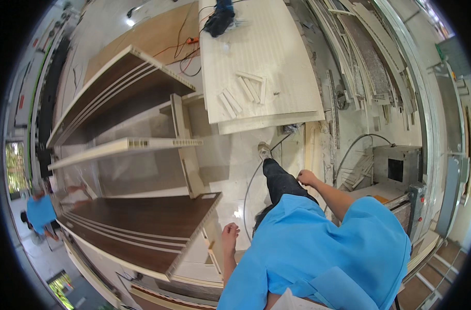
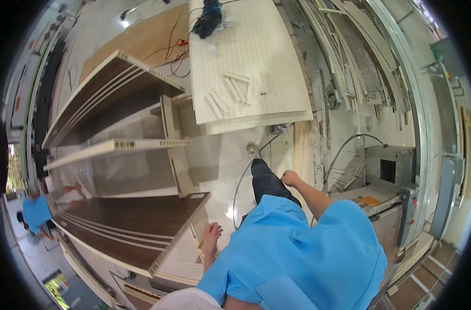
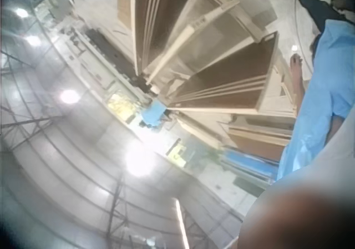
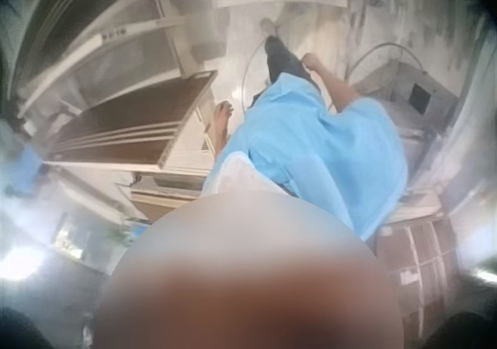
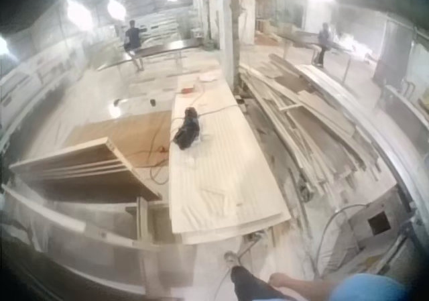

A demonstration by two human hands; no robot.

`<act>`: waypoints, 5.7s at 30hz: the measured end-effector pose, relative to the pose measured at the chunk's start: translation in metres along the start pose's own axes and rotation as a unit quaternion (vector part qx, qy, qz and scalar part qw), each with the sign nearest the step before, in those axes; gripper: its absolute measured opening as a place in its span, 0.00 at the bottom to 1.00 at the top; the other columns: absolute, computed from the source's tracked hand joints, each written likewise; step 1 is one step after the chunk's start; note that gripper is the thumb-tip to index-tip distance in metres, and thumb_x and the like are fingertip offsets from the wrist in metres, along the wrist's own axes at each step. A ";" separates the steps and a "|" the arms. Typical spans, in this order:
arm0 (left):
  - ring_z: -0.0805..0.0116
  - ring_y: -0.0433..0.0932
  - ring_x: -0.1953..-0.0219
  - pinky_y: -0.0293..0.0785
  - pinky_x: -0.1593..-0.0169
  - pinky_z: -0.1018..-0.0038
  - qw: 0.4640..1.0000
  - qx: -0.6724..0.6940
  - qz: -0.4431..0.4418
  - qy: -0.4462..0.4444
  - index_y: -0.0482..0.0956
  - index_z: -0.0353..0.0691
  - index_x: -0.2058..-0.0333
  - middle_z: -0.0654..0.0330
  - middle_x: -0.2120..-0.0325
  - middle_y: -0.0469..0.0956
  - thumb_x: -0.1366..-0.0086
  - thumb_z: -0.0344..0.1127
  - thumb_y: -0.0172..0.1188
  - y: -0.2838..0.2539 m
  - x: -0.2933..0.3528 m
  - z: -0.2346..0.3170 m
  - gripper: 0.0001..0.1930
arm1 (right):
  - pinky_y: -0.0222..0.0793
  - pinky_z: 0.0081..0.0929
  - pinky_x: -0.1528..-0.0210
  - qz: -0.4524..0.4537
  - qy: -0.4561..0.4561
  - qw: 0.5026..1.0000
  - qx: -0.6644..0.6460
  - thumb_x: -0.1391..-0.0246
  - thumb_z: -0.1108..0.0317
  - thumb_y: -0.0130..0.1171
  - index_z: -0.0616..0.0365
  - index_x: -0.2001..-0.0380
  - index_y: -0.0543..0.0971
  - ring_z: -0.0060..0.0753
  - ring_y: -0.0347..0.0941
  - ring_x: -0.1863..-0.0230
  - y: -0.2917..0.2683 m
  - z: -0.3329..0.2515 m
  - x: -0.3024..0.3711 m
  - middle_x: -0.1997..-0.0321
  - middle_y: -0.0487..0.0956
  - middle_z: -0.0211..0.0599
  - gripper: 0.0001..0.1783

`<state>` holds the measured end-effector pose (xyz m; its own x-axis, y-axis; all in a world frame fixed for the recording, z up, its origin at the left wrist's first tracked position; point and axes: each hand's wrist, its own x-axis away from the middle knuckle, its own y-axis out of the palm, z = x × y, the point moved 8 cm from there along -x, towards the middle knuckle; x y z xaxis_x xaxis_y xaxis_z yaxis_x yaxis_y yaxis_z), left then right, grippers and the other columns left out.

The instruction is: The person applies glue from a bottle to the edges of a curved wooden panel and inserts thin wooden strips into grooves along the panel. The person repeatedly picks up strips, aligns them, and presses them into place while working on a large curved assembly.

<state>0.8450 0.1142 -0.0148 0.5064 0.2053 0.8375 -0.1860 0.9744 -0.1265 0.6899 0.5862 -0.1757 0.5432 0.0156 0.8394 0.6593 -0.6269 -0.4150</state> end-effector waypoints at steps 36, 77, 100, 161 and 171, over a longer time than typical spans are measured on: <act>0.49 0.76 0.36 0.71 0.33 0.55 0.892 -0.245 -0.022 0.379 0.65 0.33 0.29 0.46 0.37 0.75 0.35 0.34 0.73 0.167 -0.408 0.423 0.39 | 0.78 0.53 0.43 0.309 -0.239 0.911 -0.132 0.46 0.43 0.73 0.51 0.40 0.76 0.56 0.81 0.44 -0.236 -0.484 -0.359 0.43 0.81 0.47 0.37; 0.65 0.81 0.44 0.73 0.37 0.67 -0.044 -0.592 -0.789 -0.160 0.79 0.33 0.39 0.54 0.49 0.85 0.48 0.39 0.84 0.334 0.455 -0.170 0.39 | 0.75 0.37 0.63 0.846 0.190 0.172 -0.467 0.32 0.63 0.65 0.59 0.59 0.83 0.42 0.79 0.66 0.265 -0.005 0.746 0.64 0.83 0.40 0.10; 0.67 0.81 0.43 0.75 0.38 0.66 -0.061 -0.584 -0.809 -0.027 0.80 0.35 0.42 0.54 0.44 0.84 0.48 0.33 0.83 0.268 0.738 -0.567 0.35 | 0.77 0.36 0.62 0.761 0.505 0.080 -0.400 0.36 0.65 0.68 0.65 0.61 0.87 0.43 0.81 0.68 0.729 0.278 1.019 0.68 0.85 0.46 0.11; 0.69 0.80 0.42 0.71 0.34 0.67 0.103 -0.614 -0.780 0.060 0.84 0.41 0.45 0.61 0.45 0.84 0.48 0.25 0.82 0.211 0.841 -0.744 0.30 | 0.79 0.53 0.59 0.490 0.583 0.574 -0.301 0.45 0.72 0.57 0.65 0.75 0.86 0.58 0.84 0.63 0.864 0.660 1.410 0.68 0.86 0.56 0.11; 0.69 0.79 0.42 0.71 0.34 0.67 0.163 -0.598 -0.782 0.069 0.83 0.41 0.45 0.62 0.45 0.84 0.49 0.22 0.80 0.218 0.816 -0.710 0.31 | 0.83 0.50 0.51 0.348 0.639 0.608 -0.317 0.57 0.71 0.68 0.68 0.56 0.85 0.58 0.87 0.56 0.888 0.700 1.394 0.59 0.88 0.59 0.21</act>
<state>1.8157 0.5590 0.2640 -0.8225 -0.4606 0.3337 0.5171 -0.8499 0.1013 2.3965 0.5964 0.3806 -0.5394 -0.7896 0.2925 -0.0511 -0.3160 -0.9474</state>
